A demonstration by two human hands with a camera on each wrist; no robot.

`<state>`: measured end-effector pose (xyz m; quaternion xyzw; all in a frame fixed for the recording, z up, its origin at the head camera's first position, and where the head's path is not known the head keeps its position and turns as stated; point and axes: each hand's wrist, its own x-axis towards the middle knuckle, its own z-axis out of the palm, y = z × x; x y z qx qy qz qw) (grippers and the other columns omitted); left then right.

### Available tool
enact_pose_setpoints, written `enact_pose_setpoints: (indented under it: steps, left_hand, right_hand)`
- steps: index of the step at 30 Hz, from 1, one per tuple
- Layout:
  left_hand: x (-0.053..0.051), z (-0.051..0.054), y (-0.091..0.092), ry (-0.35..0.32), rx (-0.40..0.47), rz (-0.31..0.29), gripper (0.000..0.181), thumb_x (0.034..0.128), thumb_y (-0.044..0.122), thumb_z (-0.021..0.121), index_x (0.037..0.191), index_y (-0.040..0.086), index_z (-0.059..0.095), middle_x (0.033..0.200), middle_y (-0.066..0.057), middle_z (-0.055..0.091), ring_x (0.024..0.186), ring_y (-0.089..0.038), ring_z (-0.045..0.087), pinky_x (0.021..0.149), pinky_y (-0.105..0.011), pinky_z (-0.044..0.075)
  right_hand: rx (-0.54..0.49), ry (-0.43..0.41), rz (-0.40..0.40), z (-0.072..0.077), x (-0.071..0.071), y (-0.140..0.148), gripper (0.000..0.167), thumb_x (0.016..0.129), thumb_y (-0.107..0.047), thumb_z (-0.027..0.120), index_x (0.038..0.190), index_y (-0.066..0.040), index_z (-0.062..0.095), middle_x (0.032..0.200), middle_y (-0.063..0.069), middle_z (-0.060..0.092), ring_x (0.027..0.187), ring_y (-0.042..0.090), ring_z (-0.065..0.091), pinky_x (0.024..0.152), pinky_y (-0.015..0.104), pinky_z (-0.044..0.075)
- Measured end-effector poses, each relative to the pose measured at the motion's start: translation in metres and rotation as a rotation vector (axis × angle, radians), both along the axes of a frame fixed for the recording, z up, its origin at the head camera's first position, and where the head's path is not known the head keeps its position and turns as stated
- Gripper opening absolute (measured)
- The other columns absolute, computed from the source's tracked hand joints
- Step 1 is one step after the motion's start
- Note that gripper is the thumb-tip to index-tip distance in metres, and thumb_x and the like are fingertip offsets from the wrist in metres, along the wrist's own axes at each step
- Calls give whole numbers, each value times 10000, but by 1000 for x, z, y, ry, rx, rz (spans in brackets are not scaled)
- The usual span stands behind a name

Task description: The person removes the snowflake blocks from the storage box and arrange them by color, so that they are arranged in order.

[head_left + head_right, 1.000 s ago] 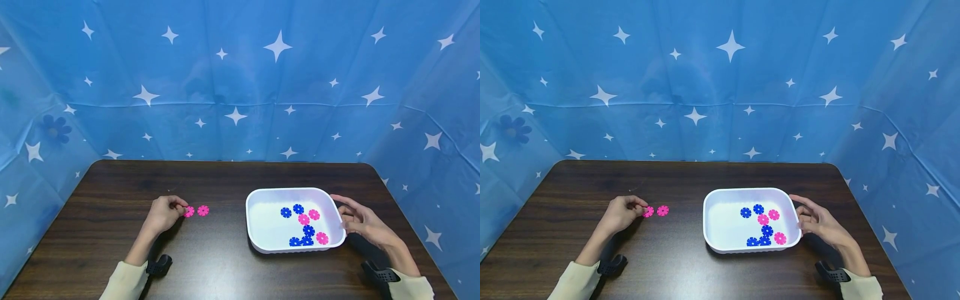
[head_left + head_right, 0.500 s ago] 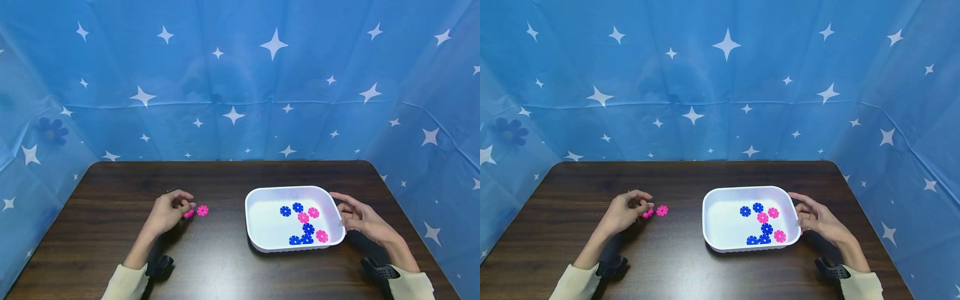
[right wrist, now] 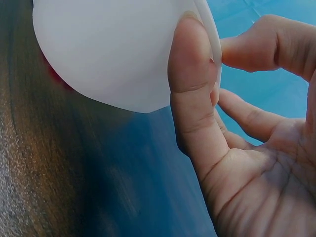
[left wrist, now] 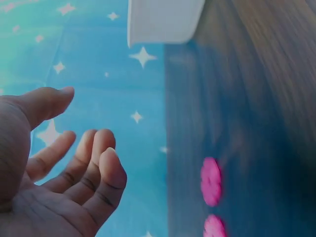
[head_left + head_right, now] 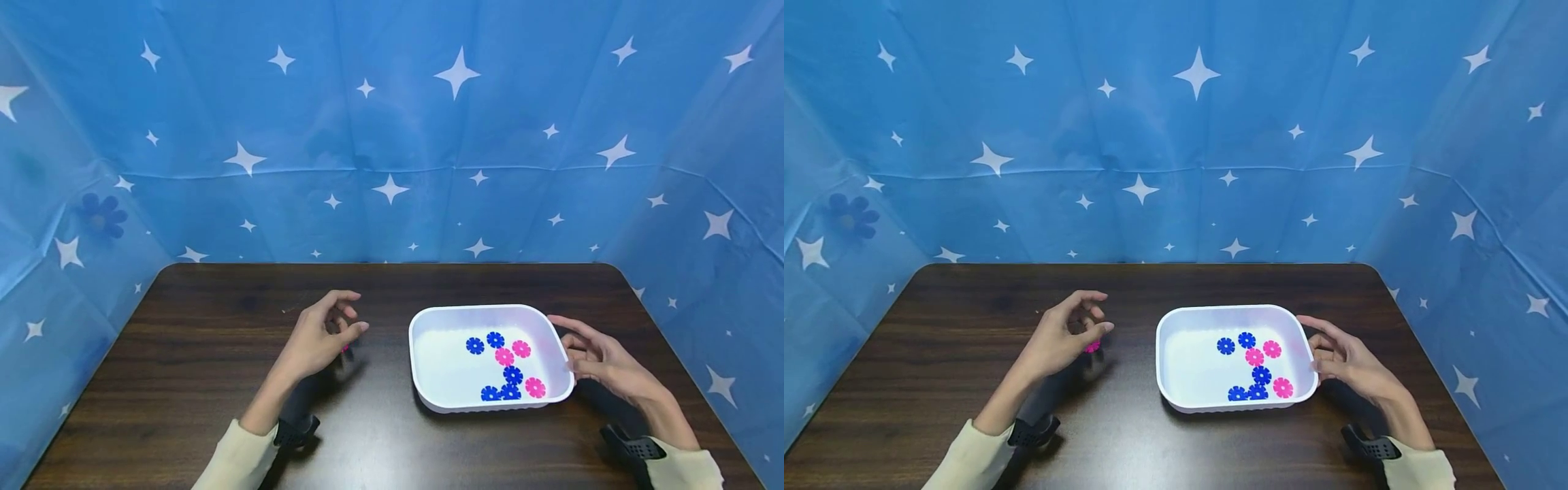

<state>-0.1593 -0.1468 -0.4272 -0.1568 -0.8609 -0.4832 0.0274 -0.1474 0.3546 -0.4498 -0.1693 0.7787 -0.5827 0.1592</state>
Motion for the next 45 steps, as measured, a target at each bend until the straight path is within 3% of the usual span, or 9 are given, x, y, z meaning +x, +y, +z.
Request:
enact_pose_setpoints:
  steps: [4, 9, 15, 23, 30, 36, 41, 45]
  left_hand:
    - [-1, 7, 18, 48, 16, -50, 463, 932, 197, 768, 1359, 191, 591, 1028, -46, 644, 775, -161, 631, 665, -258, 504]
    - [-3, 15, 38, 56, 47, -120, 483, 919, 180, 780, 1363, 198, 589, 1025, -4, 632, 770, -157, 625, 663, -253, 504]
    - [-6, 18, 61, 66, 29, -199, 499, 907, 172, 793, 1360, 190, 585, 1036, -44, 643, 796, -135, 627, 657, -242, 510]
    - [-8, 15, 90, 20, -25, -295, 517, 896, 203, 808, 1364, 193, 588, 1011, 35, 623, 863, -199, 641, 667, -244, 525]
    - [-11, 10, 113, -42, -72, -381, 526, 892, 209, 811, 1367, 163, 589, 1040, -17, 653, 935, -229, 656, 703, -230, 532]
    - [-12, 3, 135, -111, -157, -466, 543, 877, 251, 825, 1360, 152, 596, 1120, -103, 686, 900, -127, 650, 708, -201, 524]
    - [-11, -4, 151, -107, -231, -550, 547, 869, 227, 834, 1353, 105, 609, 1099, -107, 698, 835, -68, 643, 736, -175, 510]
    - [-12, -8, 163, -115, -309, -581, 559, 852, 225, 852, 1345, 107, 616, 1030, -70, 692, 783, -42, 613, 719, -157, 497]
  right_hand:
    - [-23, 5, 15, -1, 0, 2, 707, 955, 45, 607, 1580, -47, 288, 1110, 123, 631, 869, 214, 721, 713, 393, 636]
    - [-46, 7, 32, -1, 0, 4, 709, 958, 61, 594, 1585, -53, 283, 1125, 104, 634, 883, 208, 726, 733, 407, 636]
    - [-9, 14, 0, 0, -2, 2, 715, 956, 31, 619, 1583, -40, 283, 1119, 97, 628, 886, 211, 721, 743, 408, 635]
    - [5, 4, -17, 1, -1, 1, 716, 954, 27, 623, 1582, -44, 288, 1112, 88, 630, 880, 200, 719, 733, 390, 636]
    - [-14, -2, -3, 0, -1, 1, 722, 948, 43, 620, 1581, -37, 282, 1107, 94, 628, 874, 195, 723, 732, 395, 636]
    - [-33, -8, 23, -2, -1, 2, 718, 958, 54, 599, 1589, -49, 272, 1104, 93, 631, 869, 194, 727, 724, 405, 636]
    - [-42, -16, 20, -3, -1, 1, 735, 943, 73, 606, 1585, -33, 264, 1100, 113, 620, 861, 185, 725, 709, 414, 636]
    - [-26, -16, 0, -2, 0, -1, 751, 930, 71, 624, 1582, -23, 264, 1103, 113, 617, 866, 184, 725, 711, 405, 636]
